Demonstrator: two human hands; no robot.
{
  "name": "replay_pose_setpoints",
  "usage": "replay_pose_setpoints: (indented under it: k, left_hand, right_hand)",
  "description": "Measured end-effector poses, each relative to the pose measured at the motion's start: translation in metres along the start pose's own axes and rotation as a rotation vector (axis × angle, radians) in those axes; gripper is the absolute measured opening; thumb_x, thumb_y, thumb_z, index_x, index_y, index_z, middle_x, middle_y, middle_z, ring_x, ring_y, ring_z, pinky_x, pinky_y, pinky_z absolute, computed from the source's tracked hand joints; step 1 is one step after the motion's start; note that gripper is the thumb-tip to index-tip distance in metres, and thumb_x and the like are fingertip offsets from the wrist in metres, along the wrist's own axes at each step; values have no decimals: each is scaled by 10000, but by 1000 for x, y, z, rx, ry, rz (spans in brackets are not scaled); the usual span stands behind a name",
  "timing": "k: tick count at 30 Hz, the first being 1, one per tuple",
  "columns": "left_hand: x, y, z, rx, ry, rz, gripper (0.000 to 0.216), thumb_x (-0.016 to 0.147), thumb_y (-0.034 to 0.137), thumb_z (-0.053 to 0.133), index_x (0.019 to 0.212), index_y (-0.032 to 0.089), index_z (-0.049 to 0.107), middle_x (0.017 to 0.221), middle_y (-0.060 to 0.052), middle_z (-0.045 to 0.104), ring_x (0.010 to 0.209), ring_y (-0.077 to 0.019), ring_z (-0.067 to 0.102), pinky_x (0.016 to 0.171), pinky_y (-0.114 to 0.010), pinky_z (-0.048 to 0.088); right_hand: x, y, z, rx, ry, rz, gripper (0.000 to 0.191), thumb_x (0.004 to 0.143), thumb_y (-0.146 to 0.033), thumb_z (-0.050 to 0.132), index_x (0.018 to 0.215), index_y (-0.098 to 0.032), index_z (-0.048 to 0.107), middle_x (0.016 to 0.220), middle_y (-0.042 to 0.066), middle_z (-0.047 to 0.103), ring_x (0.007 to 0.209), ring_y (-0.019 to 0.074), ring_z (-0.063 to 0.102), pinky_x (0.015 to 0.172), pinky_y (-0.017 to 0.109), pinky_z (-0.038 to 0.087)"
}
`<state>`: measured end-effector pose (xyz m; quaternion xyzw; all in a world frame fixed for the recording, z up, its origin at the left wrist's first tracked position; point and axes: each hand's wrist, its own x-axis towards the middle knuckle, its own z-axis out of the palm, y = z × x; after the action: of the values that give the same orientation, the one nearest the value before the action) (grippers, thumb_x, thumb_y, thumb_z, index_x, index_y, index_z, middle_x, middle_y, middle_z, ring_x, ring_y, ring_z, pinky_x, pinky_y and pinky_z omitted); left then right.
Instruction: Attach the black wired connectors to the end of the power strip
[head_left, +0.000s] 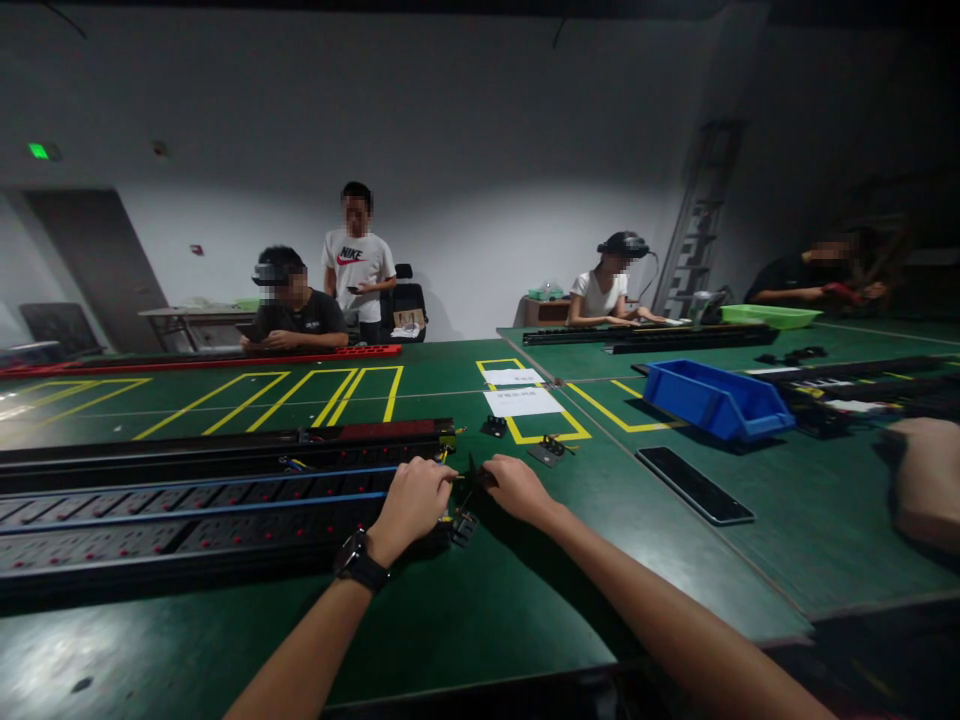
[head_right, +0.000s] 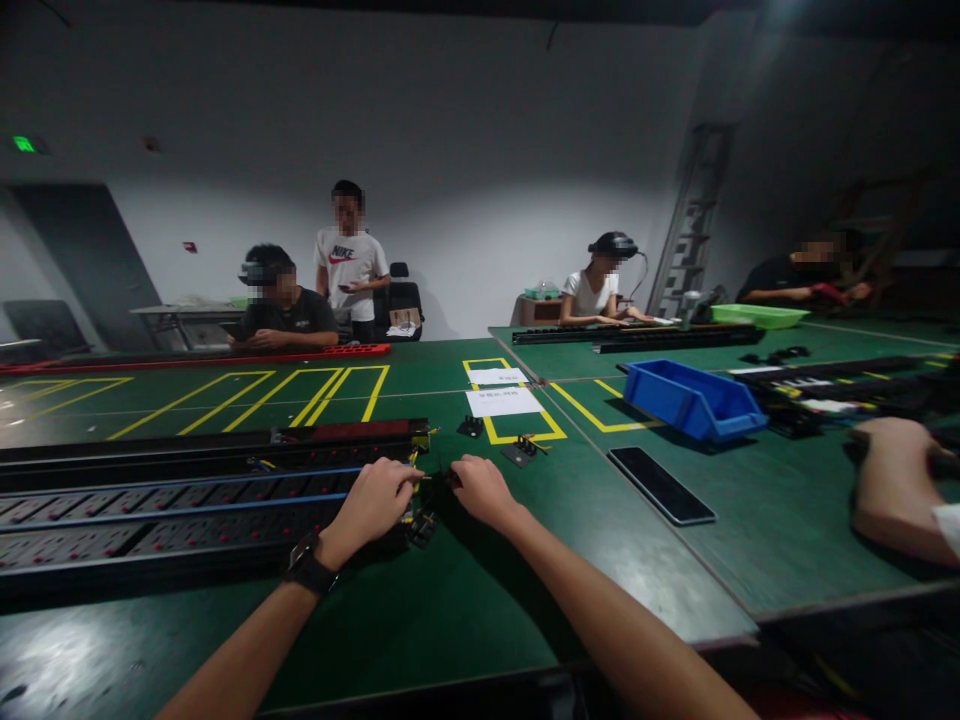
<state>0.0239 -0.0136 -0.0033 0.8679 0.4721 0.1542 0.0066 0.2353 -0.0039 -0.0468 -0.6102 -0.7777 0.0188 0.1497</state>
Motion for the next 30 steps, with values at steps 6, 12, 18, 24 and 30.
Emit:
replay_pose_setpoints:
  k: [6,12,18,24,30]
  left_hand:
    - [1,-2,4,1,13,11,358,989,196,450,1145,241,769,1122,-71,755,1074,-247,629,926,-377,448]
    - [0,-3,4,-6,15,9,352,988,203,458,1146,248,769,1102,-72,754,1057,-240,628,922,-364,448]
    - [0,-5,6,-4,14,8,349,985,208,459,1160,244,759,1102,-76,754,1052,-245,630,920,-372,450]
    - [2,-4,4,-41,24,-33,297,967,180,450,1135,208,693,1041,-72,742,1002,-226,647,888,-345,443]
    - [2,-4,4,-23,35,-34,187,945,165,460,1001,209,632,939,-54,706,937,-221,643,836,-331,434]
  right_hand:
    - [-2,-8,10,117,39,-92,102,956,-220,607,928,-174,693,928,53,672,826,161,609,698,255,335]
    - [0,-1,17,189,80,-136,61,916,-179,635,935,-167,692,903,43,659,797,152,564,684,249,322]
    - [5,2,26,398,97,-176,114,867,-160,658,960,-170,722,854,28,688,747,149,570,669,233,357]
    - [5,-12,25,620,130,-221,180,862,-132,568,954,-170,718,847,23,725,747,156,609,677,227,405]
    - [5,-13,28,629,122,-262,260,771,-41,499,903,-172,681,847,11,714,750,146,594,683,216,397]
